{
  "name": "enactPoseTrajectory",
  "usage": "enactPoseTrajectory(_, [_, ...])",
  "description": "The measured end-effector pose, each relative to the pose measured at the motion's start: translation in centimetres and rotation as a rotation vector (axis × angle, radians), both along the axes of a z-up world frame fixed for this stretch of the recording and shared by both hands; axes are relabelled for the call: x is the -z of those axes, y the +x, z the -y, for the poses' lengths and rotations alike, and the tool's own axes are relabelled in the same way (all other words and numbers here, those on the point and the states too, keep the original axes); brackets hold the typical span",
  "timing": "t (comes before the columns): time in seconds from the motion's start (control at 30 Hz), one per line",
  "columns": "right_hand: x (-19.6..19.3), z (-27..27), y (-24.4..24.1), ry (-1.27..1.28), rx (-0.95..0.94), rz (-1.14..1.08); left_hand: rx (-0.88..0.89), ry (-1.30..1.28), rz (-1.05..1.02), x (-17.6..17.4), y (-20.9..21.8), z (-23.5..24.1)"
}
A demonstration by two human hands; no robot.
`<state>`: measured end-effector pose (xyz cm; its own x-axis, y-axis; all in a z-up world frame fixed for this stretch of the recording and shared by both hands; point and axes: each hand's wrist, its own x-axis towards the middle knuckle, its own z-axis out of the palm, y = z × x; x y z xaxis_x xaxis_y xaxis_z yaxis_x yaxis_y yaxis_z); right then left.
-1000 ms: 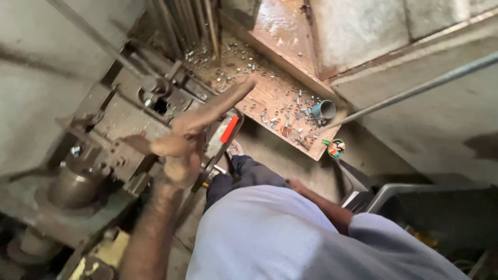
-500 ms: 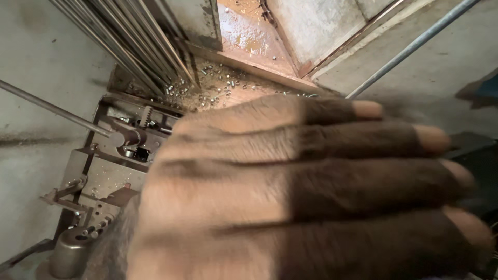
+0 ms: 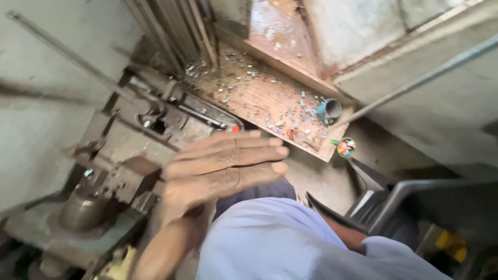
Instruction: The person uses an allen key and a wrench to adjust components on a industrial metalworking machine, then operates a handle and a long lever to process metal pieces.
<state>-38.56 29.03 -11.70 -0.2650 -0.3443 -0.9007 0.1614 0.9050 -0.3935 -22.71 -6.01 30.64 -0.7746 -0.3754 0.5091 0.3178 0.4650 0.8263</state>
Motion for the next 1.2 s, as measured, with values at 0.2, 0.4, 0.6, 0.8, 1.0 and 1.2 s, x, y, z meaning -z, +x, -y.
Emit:
enactPoseTrajectory(0.2, [0.3, 8.9, -3.7, -0.067, -0.073, 0.182, -0.238, 0.493, 0.078, 8.4, 9.3, -8.0])
enactPoseTrajectory(0.4, [-9.5, 22.5, 0.1, -0.266, -0.102, 0.249, -0.627, 0.978, -0.121, 17.3, 17.3, -21.8])
enactPoseTrajectory(0.6, [-18.0, 37.9, 5.9, -1.243, -0.726, -0.352, -1.301, 1.055, -0.091, 20.7, 18.6, -33.4])
enactPoseTrajectory(0.8, [-18.3, 55.1, 11.9, -1.715, -1.337, -0.906, -2.494, 0.568, 0.250, 15.5, 19.2, -33.3])
enactPoseTrajectory(1.0, [-18.2, 67.4, 15.4, -1.694, -1.838, -1.262, -2.441, 0.021, 1.143, 10.7, 26.7, -30.5])
enactPoseTrajectory(1.2, [-15.9, 72.3, 15.3, -1.585, -2.083, -1.393, -2.407, 0.342, 0.929, 9.8, 27.7, -28.9])
